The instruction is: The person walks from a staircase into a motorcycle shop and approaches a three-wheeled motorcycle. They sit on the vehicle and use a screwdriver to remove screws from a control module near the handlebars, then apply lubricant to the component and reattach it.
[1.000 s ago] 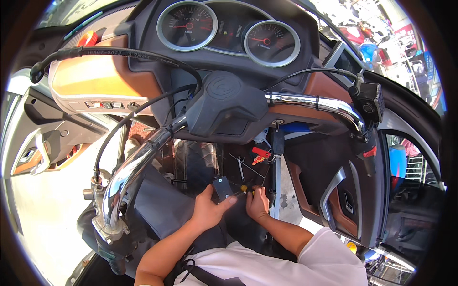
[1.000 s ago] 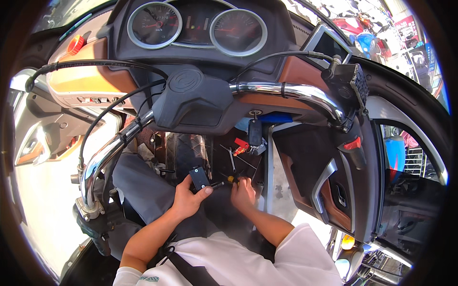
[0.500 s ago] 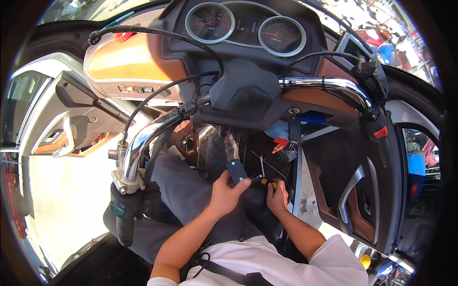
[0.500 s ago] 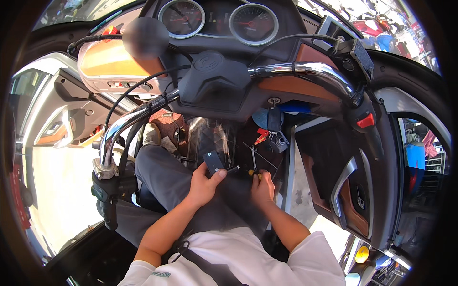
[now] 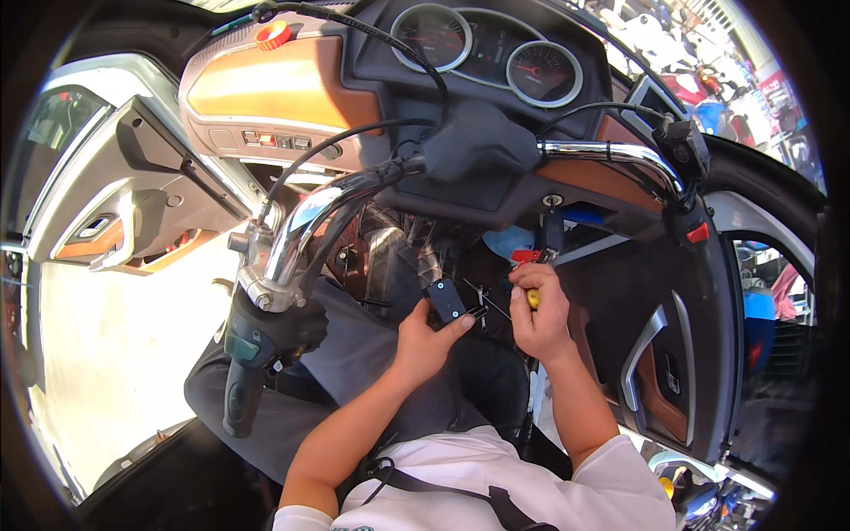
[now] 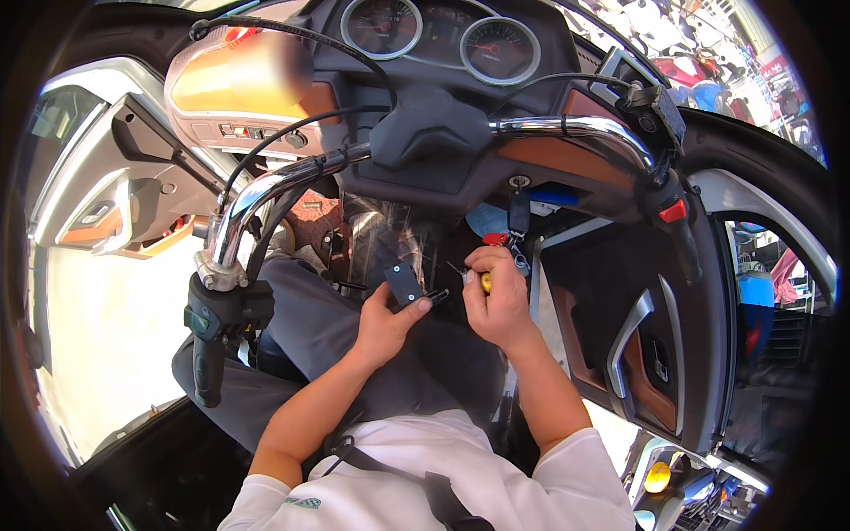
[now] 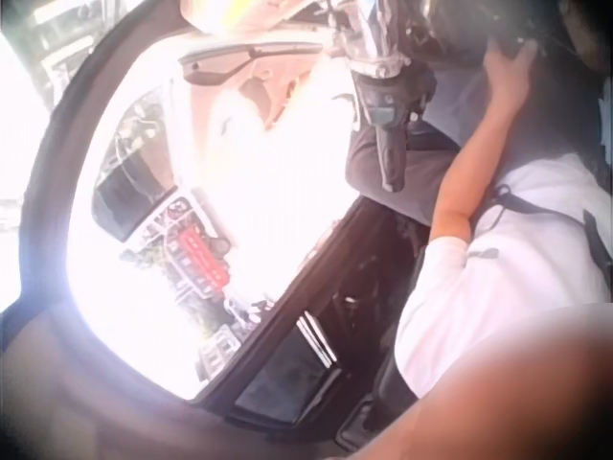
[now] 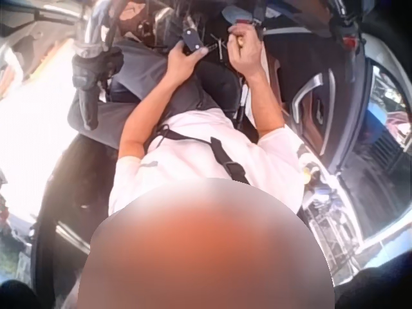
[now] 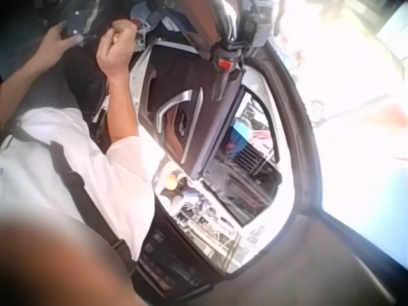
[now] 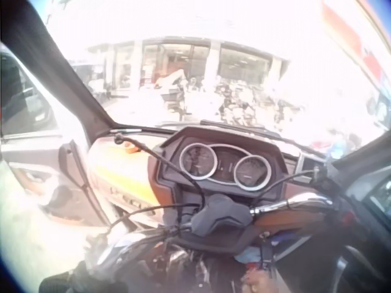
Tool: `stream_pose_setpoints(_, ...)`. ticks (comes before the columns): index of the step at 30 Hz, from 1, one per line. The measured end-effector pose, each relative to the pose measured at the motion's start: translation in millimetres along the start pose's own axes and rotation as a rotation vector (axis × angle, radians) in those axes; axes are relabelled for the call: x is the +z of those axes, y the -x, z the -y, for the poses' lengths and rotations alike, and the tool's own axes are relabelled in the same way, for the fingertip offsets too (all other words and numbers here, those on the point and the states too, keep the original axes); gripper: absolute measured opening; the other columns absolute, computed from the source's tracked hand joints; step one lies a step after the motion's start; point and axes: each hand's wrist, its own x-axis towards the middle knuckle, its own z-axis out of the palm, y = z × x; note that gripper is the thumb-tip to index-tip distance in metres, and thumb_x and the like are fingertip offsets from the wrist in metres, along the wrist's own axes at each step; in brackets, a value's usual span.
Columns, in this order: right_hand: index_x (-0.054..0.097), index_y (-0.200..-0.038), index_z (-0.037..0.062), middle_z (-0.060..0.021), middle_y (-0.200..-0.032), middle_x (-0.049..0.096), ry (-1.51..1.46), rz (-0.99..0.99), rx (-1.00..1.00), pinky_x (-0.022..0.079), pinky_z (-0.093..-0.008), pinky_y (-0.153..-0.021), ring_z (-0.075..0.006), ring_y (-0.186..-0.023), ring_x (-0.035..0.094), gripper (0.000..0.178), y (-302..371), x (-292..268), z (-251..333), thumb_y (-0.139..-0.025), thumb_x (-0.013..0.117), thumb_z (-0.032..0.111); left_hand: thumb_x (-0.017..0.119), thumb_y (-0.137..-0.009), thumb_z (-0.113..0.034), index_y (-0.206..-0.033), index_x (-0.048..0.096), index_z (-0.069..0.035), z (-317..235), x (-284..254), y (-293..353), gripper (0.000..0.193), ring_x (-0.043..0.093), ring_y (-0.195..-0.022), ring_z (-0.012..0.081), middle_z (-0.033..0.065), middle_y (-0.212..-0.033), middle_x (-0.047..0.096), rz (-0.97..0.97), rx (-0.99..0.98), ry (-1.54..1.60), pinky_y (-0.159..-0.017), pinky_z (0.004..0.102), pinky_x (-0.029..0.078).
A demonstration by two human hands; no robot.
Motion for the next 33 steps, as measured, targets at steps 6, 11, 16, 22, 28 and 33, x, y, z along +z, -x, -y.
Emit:
stream_pose_setpoints(6, 0.062, -0.128, -0.0033, -0.0200, -0.088, 0.072, 0.217, 0.574, 0.164, 0.059, -0.0449, -0.068, -0.0385, -0.076, 0.074, 0.068, -35.7, 23.0, 57.7, -0.083, 0.084, 0.042, 0.082, -0.087, -0.016, -0.108, 0.064, 0.005, 14.4, -0.1, -1.0, 0.035, 0.073, -0.080, 0.0227, 0.0186, -0.086, 0.074, -0.050, 0.177, -0.103, -0.071, 0.0384, 0.056)
stream_pose_setpoints(11, 0.065, -0.126, -0.0032, -0.0217, -0.090, 0.074, 0.318, 0.619, 0.127, 0.059, -0.0476, -0.069, -0.0405, -0.079, 0.074, 0.057, -39.0, 36.0, 52.5, -0.084, 0.080, 0.032, 0.078, -0.087, -0.011, -0.109, 0.064, 0.003, -9.7, -3.6, 1.5, 0.030, 0.076, -0.086, 0.0281, 0.0204, -0.091, 0.075, -0.008, -0.032, -0.214, -0.074, 0.0395, 0.057)
stream_pose_setpoints(16, 0.065, -0.125, -0.0045, -0.0241, -0.085, 0.073, 0.214, 0.584, 0.109, 0.060, -0.0486, -0.067, -0.0420, -0.076, 0.074, 0.055, -36.6, 36.0, 44.3, -0.085, 0.077, 0.030, 0.078, -0.086, -0.012, -0.110, 0.064, 0.003, -15.0, -5.1, 1.5, 0.033, 0.077, -0.090, 0.0316, 0.0222, -0.095, 0.075, 0.019, -0.049, -0.176, -0.077, 0.0409, 0.058)
stream_pose_setpoints(22, 0.067, -0.121, -0.0064, -0.0234, -0.086, 0.073, 0.214, 0.603, 0.121, 0.060, -0.0478, -0.069, -0.0418, -0.077, 0.074, 0.052, -40.5, 33.6, 44.6, -0.084, 0.078, 0.029, 0.081, -0.084, -0.015, -0.109, 0.063, 0.003, -7.9, -4.7, 0.0, 0.036, 0.076, -0.092, 0.0373, 0.0239, -0.097, 0.075, 0.034, -0.056, -0.173, -0.078, 0.0430, 0.058)
stream_pose_setpoints(28, 0.069, -0.120, -0.0048, -0.0214, -0.091, 0.075, 0.124, 0.585, 0.149, 0.060, -0.0451, -0.071, -0.0390, -0.079, 0.075, 0.051, -53.0, 28.0, 42.9, -0.082, 0.079, 0.028, 0.085, -0.084, -0.020, -0.106, 0.063, 0.003, -4.1, -4.5, -1.9, 0.039, 0.076, -0.093, 0.0393, 0.0253, -0.097, 0.074, 0.042, -0.041, -0.165, -0.077, 0.0427, 0.058)
stream_pose_setpoints(33, 0.070, -0.122, -0.0005, -0.0204, -0.090, 0.075, 0.107, 0.521, 0.339, 0.059, -0.0409, -0.071, -0.0362, -0.078, 0.075, 0.051, -67.3, 14.9, 41.5, -0.081, 0.082, 0.027, 0.091, -0.085, -0.031, -0.109, 0.065, 0.006, -23.2, -6.4, -0.3, 0.051, 0.077, -0.093, 0.0306, 0.0227, -0.099, 0.076, 0.053, -0.080, -0.169, -0.079, 0.0398, 0.058)
